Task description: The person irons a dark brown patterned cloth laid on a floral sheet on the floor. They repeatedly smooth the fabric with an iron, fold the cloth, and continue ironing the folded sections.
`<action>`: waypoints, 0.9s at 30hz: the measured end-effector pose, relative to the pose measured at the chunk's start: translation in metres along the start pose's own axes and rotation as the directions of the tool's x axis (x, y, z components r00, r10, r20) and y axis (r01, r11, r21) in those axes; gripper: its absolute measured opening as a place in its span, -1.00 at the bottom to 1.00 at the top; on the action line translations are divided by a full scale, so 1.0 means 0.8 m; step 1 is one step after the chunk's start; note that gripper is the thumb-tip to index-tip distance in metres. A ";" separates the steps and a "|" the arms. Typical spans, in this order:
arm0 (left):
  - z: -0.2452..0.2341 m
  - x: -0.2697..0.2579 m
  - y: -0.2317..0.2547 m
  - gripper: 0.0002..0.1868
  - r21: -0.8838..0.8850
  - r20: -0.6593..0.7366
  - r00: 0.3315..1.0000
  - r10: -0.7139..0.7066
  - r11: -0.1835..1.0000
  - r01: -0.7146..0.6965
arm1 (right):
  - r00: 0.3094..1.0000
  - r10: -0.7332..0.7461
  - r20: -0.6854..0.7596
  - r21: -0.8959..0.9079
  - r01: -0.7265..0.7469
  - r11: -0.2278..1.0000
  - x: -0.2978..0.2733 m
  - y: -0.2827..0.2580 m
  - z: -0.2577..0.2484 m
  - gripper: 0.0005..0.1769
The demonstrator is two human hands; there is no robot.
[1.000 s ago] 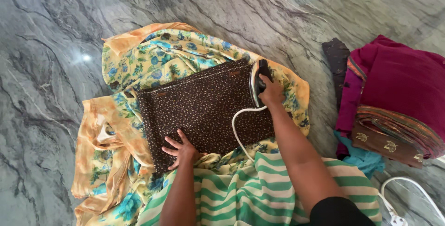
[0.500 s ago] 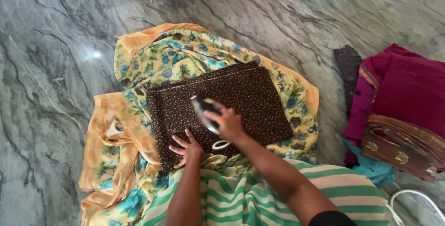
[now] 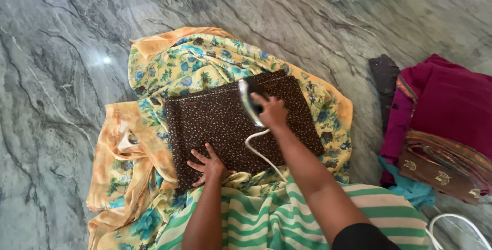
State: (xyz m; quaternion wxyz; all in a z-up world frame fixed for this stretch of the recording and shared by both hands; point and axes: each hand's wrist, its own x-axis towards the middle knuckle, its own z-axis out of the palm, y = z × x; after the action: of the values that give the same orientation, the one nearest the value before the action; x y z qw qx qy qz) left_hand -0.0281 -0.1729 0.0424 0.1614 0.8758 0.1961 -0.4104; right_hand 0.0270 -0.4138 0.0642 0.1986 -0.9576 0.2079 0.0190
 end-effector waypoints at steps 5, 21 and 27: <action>-0.005 -0.011 0.003 0.66 0.075 -0.019 1.000 -0.009 0.997 0.010 | 0.974 0.226 -0.013 0.050 -0.225 0.973 0.017 0.086 -0.030 -0.10; -0.069 0.082 -0.107 0.09 0.751 -0.086 0.636 0.767 0.469 -0.464 | 0.986 0.009 -0.166 0.024 -0.005 1.000 -0.067 0.182 -0.042 0.07; -0.019 0.126 -0.241 -0.11 0.673 -0.277 0.268 0.923 0.386 -0.631 | 0.950 -0.273 -0.152 0.236 0.303 0.923 -0.124 0.041 0.008 0.03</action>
State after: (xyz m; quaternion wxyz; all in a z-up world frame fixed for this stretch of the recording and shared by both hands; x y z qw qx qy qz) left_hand -0.0509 0.0231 -0.0510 0.0734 0.9400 -0.3329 0.0122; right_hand -0.0767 -0.3999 0.0580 0.3089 -0.9434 0.0766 -0.0934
